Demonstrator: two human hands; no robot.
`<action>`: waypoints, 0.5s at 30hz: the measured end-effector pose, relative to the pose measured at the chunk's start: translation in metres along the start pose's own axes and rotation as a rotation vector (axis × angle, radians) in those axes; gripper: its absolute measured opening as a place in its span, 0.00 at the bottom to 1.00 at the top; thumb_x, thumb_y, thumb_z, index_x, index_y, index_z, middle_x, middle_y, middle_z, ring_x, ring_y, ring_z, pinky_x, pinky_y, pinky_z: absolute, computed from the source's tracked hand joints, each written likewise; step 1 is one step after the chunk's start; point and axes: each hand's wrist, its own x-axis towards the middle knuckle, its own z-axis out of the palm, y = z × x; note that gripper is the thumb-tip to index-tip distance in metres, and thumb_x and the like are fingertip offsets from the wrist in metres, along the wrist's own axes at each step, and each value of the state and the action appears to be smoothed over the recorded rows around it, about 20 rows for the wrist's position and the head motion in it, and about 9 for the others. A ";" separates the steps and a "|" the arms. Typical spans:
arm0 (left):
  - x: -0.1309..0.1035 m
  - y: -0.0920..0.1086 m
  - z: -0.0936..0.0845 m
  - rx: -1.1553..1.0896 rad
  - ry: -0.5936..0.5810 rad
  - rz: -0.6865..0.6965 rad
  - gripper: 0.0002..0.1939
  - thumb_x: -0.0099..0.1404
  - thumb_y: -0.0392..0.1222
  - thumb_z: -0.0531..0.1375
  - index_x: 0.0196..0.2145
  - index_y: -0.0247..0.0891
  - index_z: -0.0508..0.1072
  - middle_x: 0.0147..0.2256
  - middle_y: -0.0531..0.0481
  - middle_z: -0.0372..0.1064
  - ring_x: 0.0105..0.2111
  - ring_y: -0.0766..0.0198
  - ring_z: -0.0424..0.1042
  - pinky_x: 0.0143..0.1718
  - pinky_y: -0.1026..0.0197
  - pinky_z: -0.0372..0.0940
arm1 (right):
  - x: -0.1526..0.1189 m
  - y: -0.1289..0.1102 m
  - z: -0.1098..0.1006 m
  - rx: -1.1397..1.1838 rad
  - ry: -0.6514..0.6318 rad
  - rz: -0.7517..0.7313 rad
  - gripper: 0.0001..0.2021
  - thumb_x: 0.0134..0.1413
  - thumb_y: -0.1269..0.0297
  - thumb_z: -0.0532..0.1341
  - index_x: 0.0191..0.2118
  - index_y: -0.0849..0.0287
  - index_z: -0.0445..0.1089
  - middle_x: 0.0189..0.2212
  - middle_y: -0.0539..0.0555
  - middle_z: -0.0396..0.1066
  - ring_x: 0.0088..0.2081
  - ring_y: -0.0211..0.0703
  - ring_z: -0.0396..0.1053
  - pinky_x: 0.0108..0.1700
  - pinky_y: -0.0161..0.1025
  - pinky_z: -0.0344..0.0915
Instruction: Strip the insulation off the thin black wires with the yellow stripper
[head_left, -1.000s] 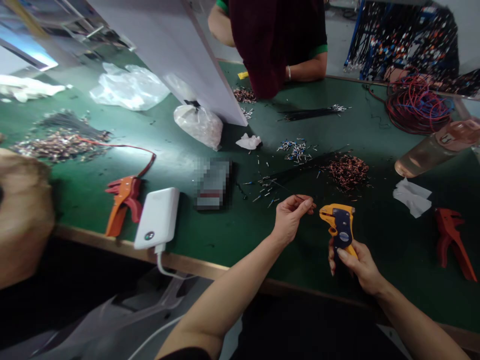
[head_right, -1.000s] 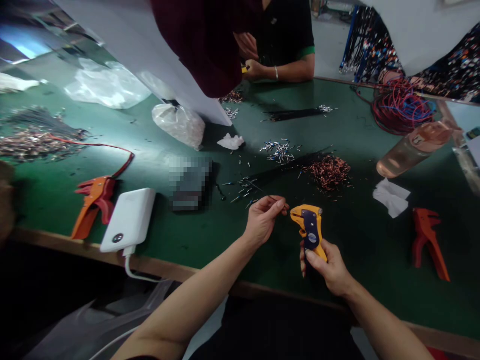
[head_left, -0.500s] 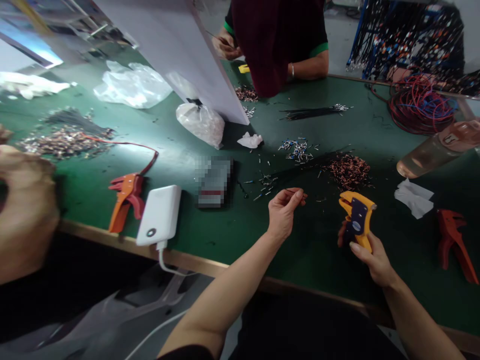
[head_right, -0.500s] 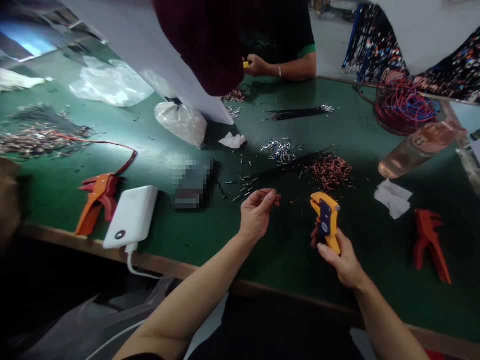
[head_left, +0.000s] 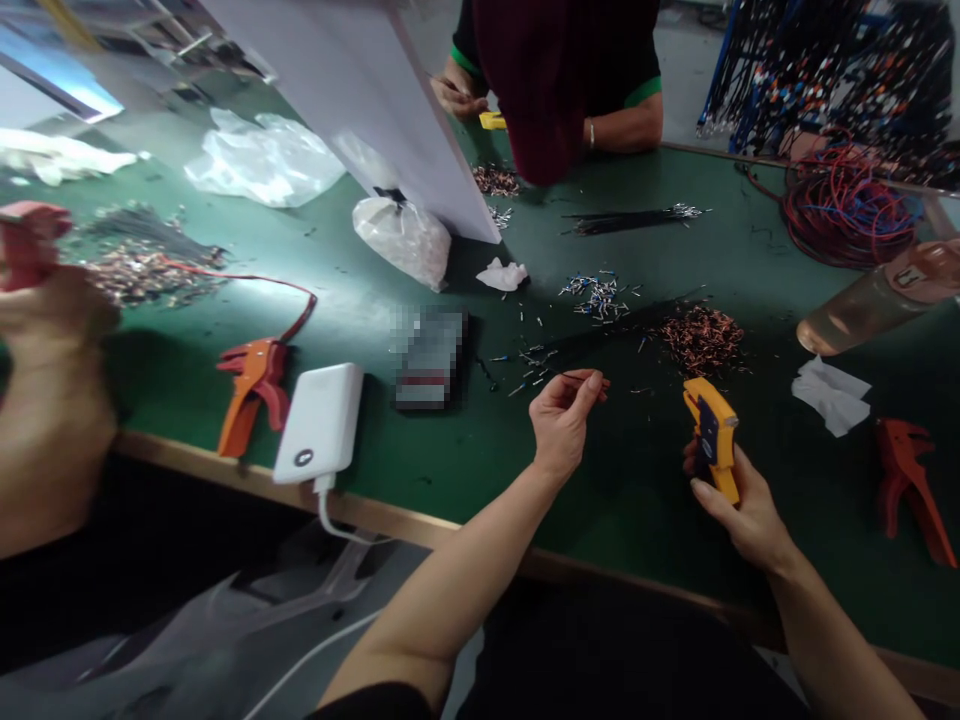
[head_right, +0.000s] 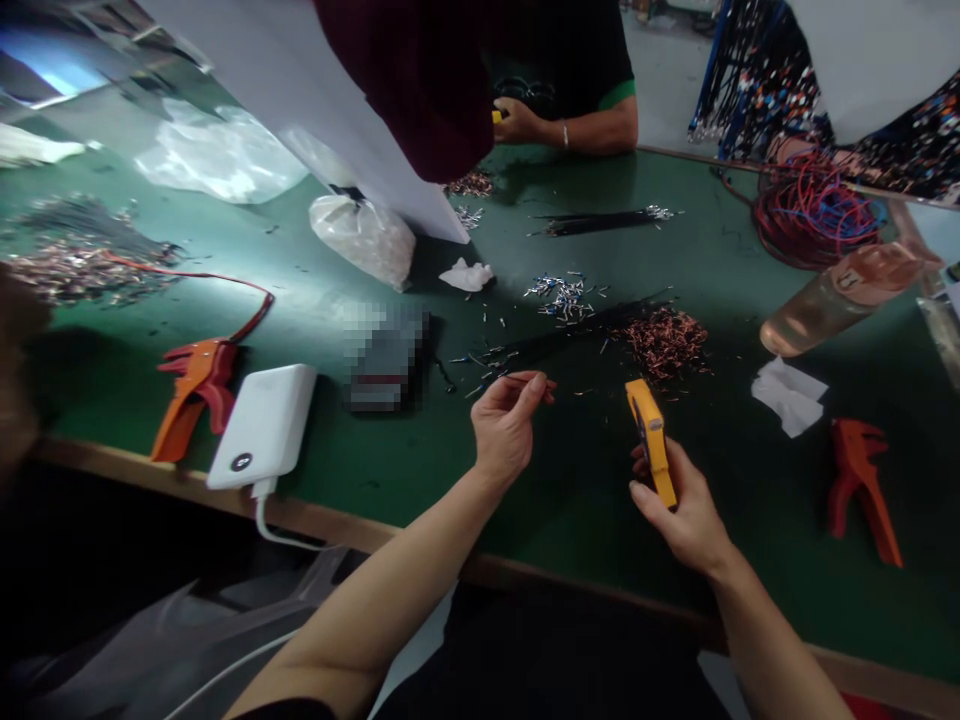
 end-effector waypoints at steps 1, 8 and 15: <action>0.001 0.000 0.000 -0.007 0.009 0.017 0.12 0.51 0.46 0.72 0.28 0.37 0.78 0.24 0.52 0.75 0.23 0.69 0.71 0.28 0.65 0.67 | 0.001 0.001 -0.002 -0.111 0.032 -0.031 0.21 0.55 0.53 0.65 0.52 0.54 0.67 0.44 0.59 0.74 0.43 0.53 0.72 0.46 0.49 0.69; -0.002 0.001 -0.001 0.063 -0.025 0.070 0.11 0.53 0.46 0.71 0.28 0.38 0.78 0.25 0.52 0.76 0.23 0.68 0.72 0.28 0.65 0.69 | 0.004 0.008 0.011 -0.705 -0.164 -0.373 0.24 0.56 0.59 0.64 0.58 0.57 0.67 0.48 0.64 0.74 0.48 0.61 0.71 0.48 0.56 0.66; -0.016 -0.001 -0.002 0.232 -0.183 0.126 0.06 0.58 0.43 0.68 0.31 0.38 0.79 0.26 0.50 0.78 0.25 0.66 0.76 0.30 0.64 0.72 | 0.008 0.009 0.015 -0.696 -0.018 -0.469 0.17 0.62 0.56 0.60 0.55 0.54 0.71 0.49 0.61 0.75 0.51 0.57 0.70 0.52 0.55 0.62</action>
